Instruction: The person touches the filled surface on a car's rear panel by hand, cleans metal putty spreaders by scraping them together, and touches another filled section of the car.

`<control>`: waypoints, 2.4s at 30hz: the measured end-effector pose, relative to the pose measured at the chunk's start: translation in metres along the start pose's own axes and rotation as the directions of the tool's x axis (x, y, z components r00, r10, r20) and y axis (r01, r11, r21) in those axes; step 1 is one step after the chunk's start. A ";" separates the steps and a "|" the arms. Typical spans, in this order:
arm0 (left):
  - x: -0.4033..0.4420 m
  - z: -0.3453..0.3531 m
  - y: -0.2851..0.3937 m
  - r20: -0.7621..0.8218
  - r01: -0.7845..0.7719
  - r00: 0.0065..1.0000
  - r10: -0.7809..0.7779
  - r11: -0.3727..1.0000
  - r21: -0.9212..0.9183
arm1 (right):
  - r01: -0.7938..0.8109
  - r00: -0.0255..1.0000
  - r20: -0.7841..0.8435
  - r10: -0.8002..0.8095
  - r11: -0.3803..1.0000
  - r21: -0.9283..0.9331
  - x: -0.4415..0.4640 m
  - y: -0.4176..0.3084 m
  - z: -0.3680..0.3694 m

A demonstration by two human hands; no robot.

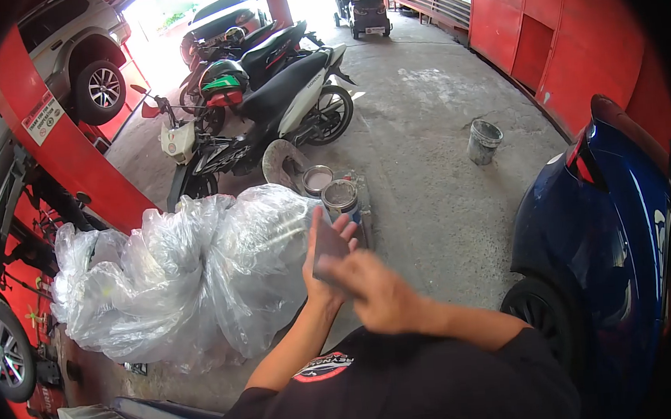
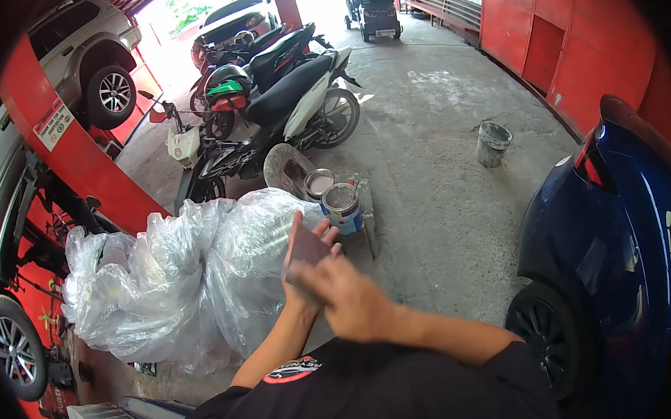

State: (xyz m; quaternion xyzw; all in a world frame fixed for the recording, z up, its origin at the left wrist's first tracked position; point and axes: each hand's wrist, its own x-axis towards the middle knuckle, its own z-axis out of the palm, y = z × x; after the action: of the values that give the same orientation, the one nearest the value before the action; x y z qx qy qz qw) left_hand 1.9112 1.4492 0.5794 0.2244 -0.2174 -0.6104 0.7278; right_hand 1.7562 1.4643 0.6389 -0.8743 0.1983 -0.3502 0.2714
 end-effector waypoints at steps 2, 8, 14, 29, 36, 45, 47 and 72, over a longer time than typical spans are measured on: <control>0.004 -0.020 -0.012 0.109 -0.078 0.992 0.071 0.995 0.069 | 0.074 0.997 -0.002 -0.074 0.995 -0.068 -0.005 -0.013 0.006; -0.016 -0.002 -0.015 0.064 0.063 0.996 -0.066 0.997 0.045 | -0.139 0.969 -0.165 0.187 0.954 0.264 0.030 0.039 -0.007; -0.030 -0.026 -0.032 0.237 0.557 0.830 -0.505 0.774 -0.303 | -0.236 0.886 -0.330 0.324 0.931 0.280 0.019 0.048 -0.043; 0.006 0.047 -0.019 0.561 -0.596 0.715 0.416 -0.056 0.801 | -0.265 0.818 0.115 0.563 0.192 0.945 -0.049 0.153 0.051; 0.004 0.047 -0.036 0.429 -0.504 0.765 0.481 0.033 0.863 | -0.059 0.757 0.387 0.526 -0.536 0.842 -0.026 0.152 0.039; 0.047 0.018 -0.026 0.221 -0.416 0.751 0.623 0.186 0.890 | -0.532 0.578 0.429 0.694 -0.078 0.843 -0.035 0.101 0.006; 0.038 0.026 -0.032 0.329 -0.427 0.704 0.629 0.005 0.904 | -0.461 0.604 0.404 0.687 -0.113 0.880 -0.049 0.125 0.040; -0.001 0.041 -0.058 0.352 -0.422 0.848 0.397 0.103 0.901 | -0.060 0.533 -0.066 0.844 0.115 0.991 -0.008 0.205 -0.021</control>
State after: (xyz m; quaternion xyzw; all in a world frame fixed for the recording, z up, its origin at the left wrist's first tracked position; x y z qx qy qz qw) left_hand 1.8406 1.4391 0.5777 0.5446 -0.6035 -0.1222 0.5695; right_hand 1.7038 1.3028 0.5213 -0.2374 0.3223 -0.5530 0.7307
